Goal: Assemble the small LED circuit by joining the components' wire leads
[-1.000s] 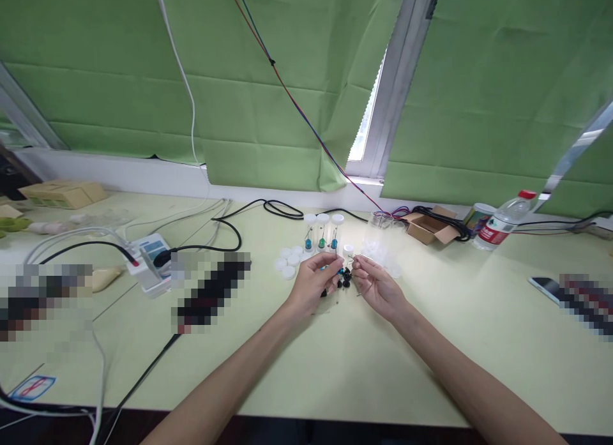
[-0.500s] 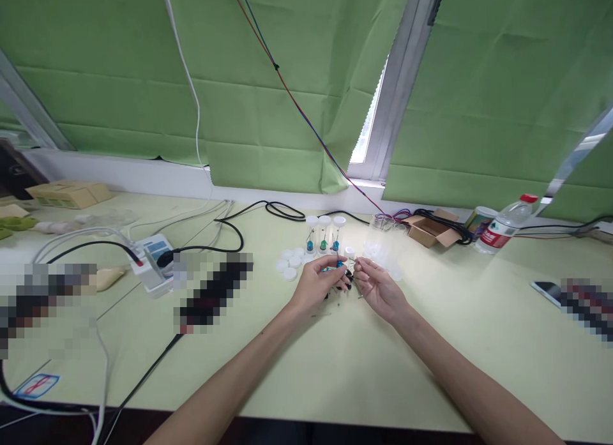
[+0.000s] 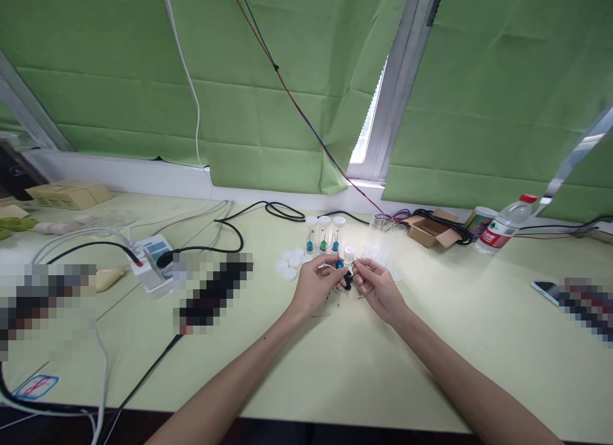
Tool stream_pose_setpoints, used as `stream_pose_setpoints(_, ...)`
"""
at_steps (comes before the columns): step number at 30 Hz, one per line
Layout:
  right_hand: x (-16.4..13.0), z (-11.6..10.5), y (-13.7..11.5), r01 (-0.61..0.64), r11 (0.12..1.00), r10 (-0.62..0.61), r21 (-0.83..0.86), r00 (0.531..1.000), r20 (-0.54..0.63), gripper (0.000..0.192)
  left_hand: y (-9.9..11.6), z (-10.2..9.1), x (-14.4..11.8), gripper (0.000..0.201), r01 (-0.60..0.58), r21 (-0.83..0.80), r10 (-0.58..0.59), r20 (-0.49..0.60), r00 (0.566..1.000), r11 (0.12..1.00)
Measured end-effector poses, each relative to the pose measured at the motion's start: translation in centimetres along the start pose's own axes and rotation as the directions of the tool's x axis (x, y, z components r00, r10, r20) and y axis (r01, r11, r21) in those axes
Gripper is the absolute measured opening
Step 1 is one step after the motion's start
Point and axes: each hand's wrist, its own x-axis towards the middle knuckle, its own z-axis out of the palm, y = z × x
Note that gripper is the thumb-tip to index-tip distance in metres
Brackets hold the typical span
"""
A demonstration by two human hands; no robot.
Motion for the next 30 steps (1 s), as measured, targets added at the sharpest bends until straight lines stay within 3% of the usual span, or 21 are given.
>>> stream_pose_setpoints(12, 0.1, -0.3, 0.4, 0.043, 0.997, -0.043, -0.062, 0.999, 0.005, 0.025, 0.3, 0.1, -0.1, 0.033, -0.022, 0.065, 0.025, -0.040, 0.999, 0.998)
stream_pose_setpoints(17, 0.0, -0.4, 0.5, 0.109, 0.982, -0.111, -0.155, 0.994, -0.007, 0.026, 0.0, 0.1, -0.2, 0.029, -0.098, 0.154, 0.108, -0.057, 0.993, 0.983)
stream_pose_setpoints(23, -0.2, -0.3, 0.6, 0.235, 0.920, -0.248, -0.312, 0.969, -0.001, 0.024, -1.1, -0.4, 0.0, 0.023, -0.199, 0.297, 0.224, -0.052, 0.973, 0.934)
stream_pose_setpoints(30, -0.4, -0.1, 0.6, 0.342, 0.826, -0.357, -0.448, 0.932, 0.054, 0.024, -0.8, -0.4, 0.0, 0.020, -0.203, 0.338, 0.239, -0.066, 0.969, 0.919)
